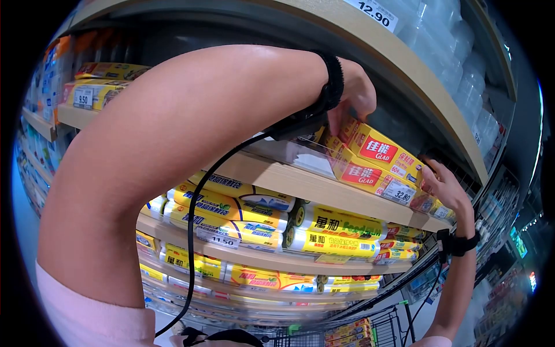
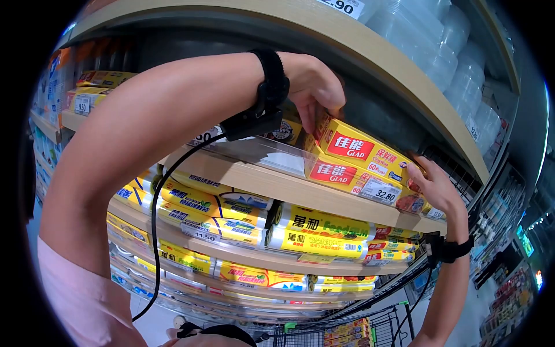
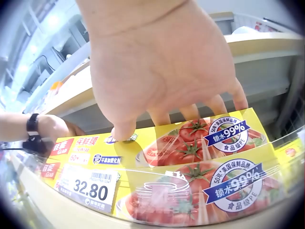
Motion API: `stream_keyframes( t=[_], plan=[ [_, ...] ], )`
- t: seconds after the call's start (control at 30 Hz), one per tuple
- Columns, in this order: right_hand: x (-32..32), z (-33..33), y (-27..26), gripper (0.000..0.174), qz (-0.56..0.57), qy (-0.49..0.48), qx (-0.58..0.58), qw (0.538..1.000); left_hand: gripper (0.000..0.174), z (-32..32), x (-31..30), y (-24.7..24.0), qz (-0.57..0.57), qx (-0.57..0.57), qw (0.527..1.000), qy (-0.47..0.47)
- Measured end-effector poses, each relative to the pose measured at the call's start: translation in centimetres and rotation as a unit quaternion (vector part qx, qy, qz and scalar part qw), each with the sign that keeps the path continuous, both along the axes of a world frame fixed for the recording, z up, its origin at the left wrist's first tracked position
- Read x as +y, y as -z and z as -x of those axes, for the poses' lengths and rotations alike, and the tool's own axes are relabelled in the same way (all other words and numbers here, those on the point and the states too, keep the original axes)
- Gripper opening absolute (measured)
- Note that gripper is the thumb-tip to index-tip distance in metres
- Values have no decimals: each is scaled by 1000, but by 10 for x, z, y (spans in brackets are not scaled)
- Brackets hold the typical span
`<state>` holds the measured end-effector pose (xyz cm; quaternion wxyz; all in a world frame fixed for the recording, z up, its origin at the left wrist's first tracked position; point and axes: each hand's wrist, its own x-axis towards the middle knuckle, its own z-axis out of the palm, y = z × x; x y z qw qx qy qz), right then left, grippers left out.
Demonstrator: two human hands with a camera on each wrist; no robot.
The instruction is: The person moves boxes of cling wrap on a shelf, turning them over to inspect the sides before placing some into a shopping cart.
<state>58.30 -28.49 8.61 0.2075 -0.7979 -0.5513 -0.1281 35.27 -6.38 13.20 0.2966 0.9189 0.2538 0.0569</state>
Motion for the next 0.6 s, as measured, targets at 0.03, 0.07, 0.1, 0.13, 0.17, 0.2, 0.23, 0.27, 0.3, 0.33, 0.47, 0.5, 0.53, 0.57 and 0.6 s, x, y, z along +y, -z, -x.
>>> stream_keyframes(
  t=[0.03,0.07,0.1,0.13,0.17,0.2,0.23,0.27,0.3,0.33,0.47,0.5,0.53,0.57,0.6],
  plan=[
    [0,-6,-1,62,8,3,-12,1000,41,-1,2,0,7,-3,1000,1],
    [0,-11,-1,60,16,6,-24,1000,41,-2,4,0,-4,0,1000,6],
    [0,-15,0,59,12,0,-28,1000,40,-1,4,0,-14,4,1000,12],
    [0,-19,1,58,8,-6,-33,999,40,-1,5,1,-24,9,1000,18],
    [-1,-21,3,57,4,-12,-36,999,40,-2,6,1,-29,9,999,19],
    [-1,-20,5,56,2,-12,-26,1000,40,-2,7,1,-35,9,999,21],
    [-2,-17,7,55,0,-12,-16,1000,40,-3,8,1,-41,10,999,22],
    [-2,-15,7,54,-3,-12,-7,1000,40,-5,7,1,-41,3,999,16],
    [-2,-15,8,54,-5,-9,-17,1000,40,-4,5,2,-39,-4,999,9],
    [-2,-15,9,53,-6,-6,-28,1000,40,-2,2,3,-37,-12,999,3],
    [-1,-13,8,53,0,-4,-44,999,41,3,-8,3,19,-41,999,-5],
    [0,-12,8,52,-2,-5,-39,999,42,1,-4,3,15,-25,1000,12],
    [0,-12,8,52,-4,-7,-34,999,44,-1,-1,3,11,-9,999,29],
    [0,-11,8,51,-5,-8,-29,1000,46,-3,3,2,30,-21,999,28],
    [0,-13,9,51,-11,-14,-36,999,47,8,-6,0,49,-32,998,28]
  ],
)
